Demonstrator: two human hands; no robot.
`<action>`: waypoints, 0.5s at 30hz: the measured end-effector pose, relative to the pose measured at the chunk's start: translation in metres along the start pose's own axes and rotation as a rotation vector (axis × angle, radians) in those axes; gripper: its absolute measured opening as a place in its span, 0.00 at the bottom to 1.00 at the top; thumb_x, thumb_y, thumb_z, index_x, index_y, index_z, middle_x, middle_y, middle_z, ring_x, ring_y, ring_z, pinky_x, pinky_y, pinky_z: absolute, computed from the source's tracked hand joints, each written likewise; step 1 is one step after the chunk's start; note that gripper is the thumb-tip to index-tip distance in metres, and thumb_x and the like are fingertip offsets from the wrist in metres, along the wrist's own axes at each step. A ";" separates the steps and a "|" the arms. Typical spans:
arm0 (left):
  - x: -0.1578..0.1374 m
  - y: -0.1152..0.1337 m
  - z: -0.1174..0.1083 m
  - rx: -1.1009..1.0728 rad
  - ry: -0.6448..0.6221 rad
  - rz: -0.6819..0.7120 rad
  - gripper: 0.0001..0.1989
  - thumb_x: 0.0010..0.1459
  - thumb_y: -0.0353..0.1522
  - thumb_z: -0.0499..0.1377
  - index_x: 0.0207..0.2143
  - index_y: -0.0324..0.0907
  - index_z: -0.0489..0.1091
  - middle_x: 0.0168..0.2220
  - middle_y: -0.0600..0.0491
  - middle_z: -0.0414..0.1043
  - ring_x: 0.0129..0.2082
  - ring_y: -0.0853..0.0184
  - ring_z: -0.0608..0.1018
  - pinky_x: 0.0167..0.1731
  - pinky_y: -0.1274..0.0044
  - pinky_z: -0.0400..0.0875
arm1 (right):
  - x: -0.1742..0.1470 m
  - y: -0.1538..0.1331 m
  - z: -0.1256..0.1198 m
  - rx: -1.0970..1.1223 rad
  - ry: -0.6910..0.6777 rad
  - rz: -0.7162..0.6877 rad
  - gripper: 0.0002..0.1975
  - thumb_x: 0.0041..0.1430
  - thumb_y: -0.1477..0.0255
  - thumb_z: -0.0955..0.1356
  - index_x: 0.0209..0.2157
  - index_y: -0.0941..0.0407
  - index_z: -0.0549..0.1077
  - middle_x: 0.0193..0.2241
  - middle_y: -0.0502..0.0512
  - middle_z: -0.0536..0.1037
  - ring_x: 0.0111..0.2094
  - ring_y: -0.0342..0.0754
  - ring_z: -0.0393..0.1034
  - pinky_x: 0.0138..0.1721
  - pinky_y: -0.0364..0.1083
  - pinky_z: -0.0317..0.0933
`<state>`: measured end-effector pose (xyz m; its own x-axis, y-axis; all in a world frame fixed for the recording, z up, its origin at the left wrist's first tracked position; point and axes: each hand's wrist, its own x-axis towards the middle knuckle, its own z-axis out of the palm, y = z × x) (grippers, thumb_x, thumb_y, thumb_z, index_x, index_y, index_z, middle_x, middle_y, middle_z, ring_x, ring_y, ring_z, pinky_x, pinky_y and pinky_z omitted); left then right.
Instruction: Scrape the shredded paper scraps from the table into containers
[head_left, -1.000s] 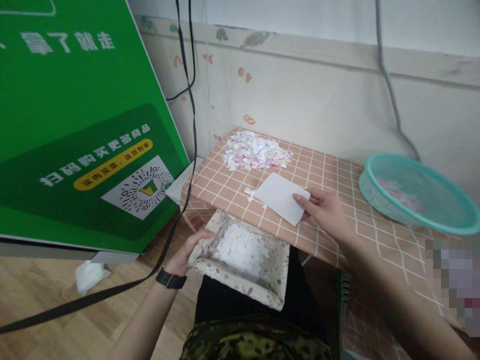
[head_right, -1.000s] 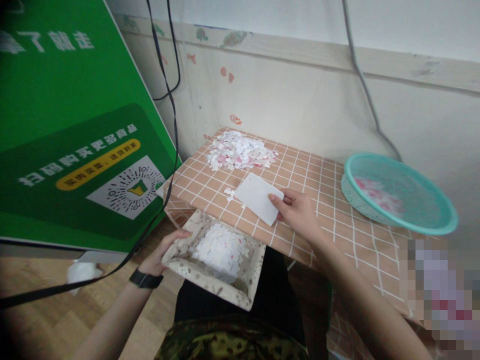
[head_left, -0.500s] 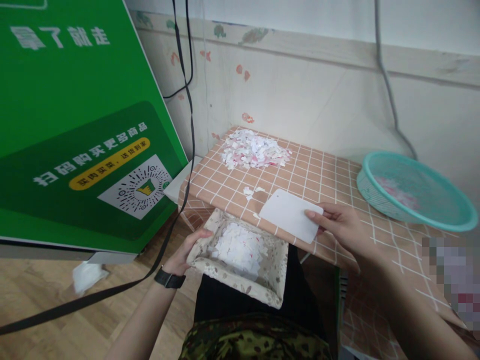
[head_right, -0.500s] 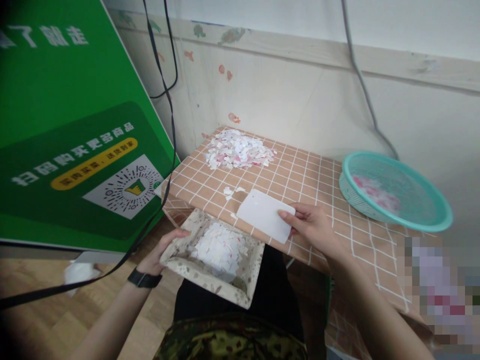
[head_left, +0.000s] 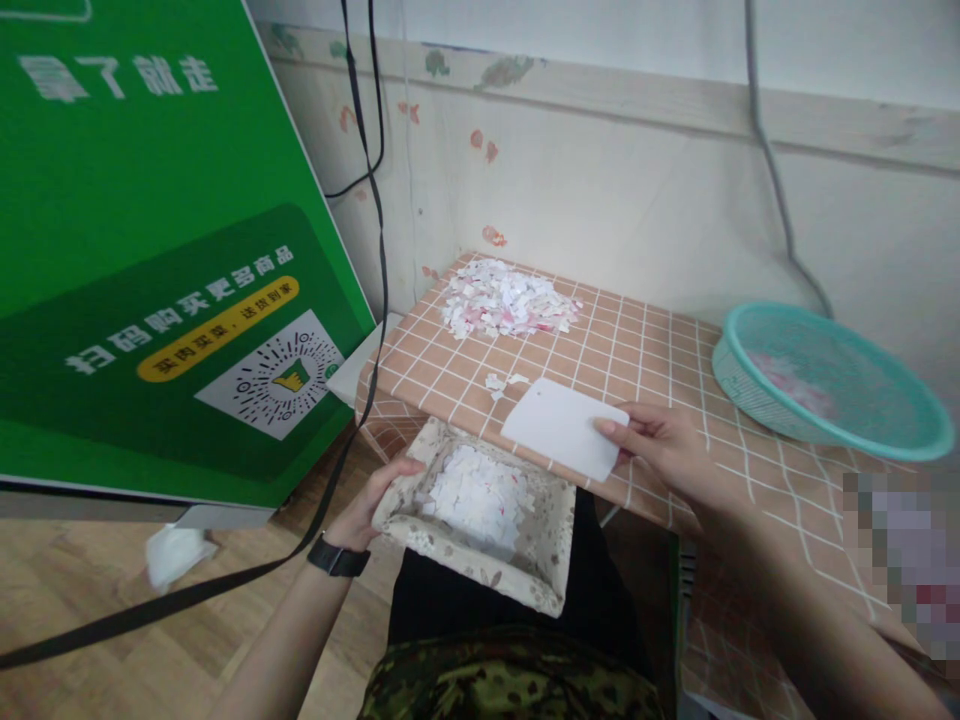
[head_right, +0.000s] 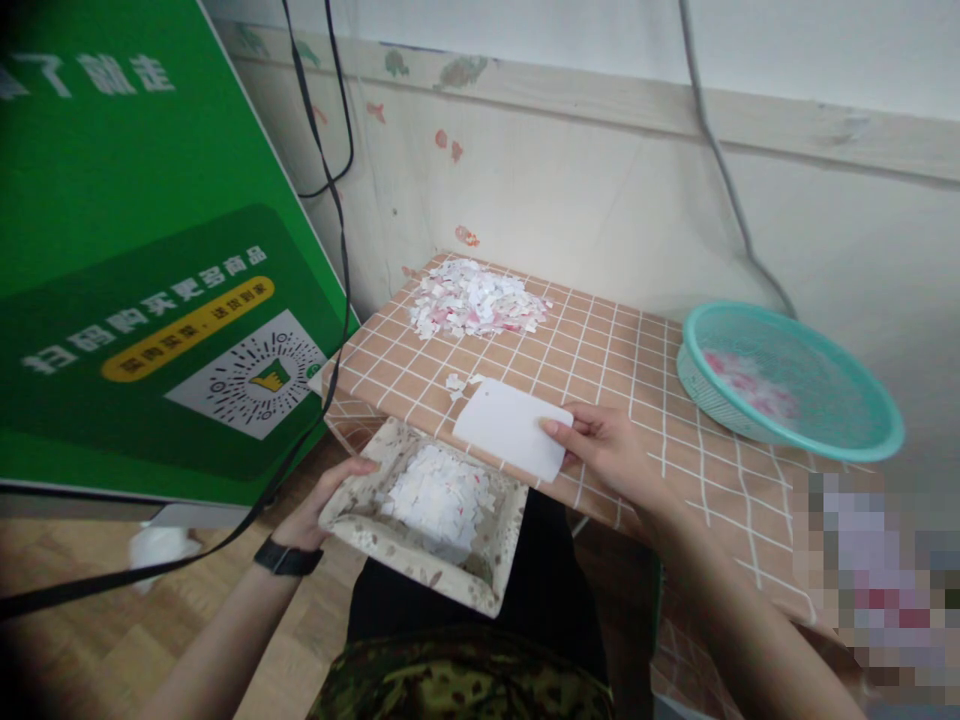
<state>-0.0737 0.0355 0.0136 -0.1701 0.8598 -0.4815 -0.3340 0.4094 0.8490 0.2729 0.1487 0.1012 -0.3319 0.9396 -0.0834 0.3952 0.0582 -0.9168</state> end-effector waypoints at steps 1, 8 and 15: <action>-0.002 0.003 0.003 -0.002 -0.004 -0.003 0.08 0.37 0.33 0.66 0.24 0.42 0.76 0.27 0.53 0.76 0.32 0.60 0.75 0.35 0.73 0.67 | 0.007 0.001 -0.004 0.029 0.070 -0.006 0.17 0.51 0.56 0.71 0.28 0.58 0.75 0.23 0.52 0.75 0.23 0.44 0.69 0.23 0.43 0.67; 0.000 0.006 0.007 0.007 -0.051 -0.069 0.09 0.41 0.37 0.64 0.26 0.42 0.76 0.26 0.52 0.76 0.28 0.60 0.75 0.30 0.72 0.68 | 0.068 0.001 -0.020 -0.077 0.130 -0.214 0.21 0.51 0.52 0.70 0.31 0.57 0.75 0.25 0.54 0.76 0.26 0.48 0.72 0.26 0.46 0.68; 0.007 -0.005 -0.003 0.037 0.001 -0.010 0.07 0.40 0.35 0.65 0.24 0.41 0.76 0.26 0.53 0.77 0.30 0.60 0.76 0.33 0.72 0.68 | 0.075 -0.009 -0.025 -0.303 0.008 -0.340 0.22 0.55 0.52 0.67 0.30 0.58 0.76 0.24 0.55 0.76 0.25 0.46 0.70 0.24 0.43 0.63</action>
<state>-0.0757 0.0385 0.0057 -0.1677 0.8554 -0.4901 -0.3011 0.4289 0.8517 0.2658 0.2269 0.1130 -0.4801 0.8526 0.2064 0.4979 0.4586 -0.7361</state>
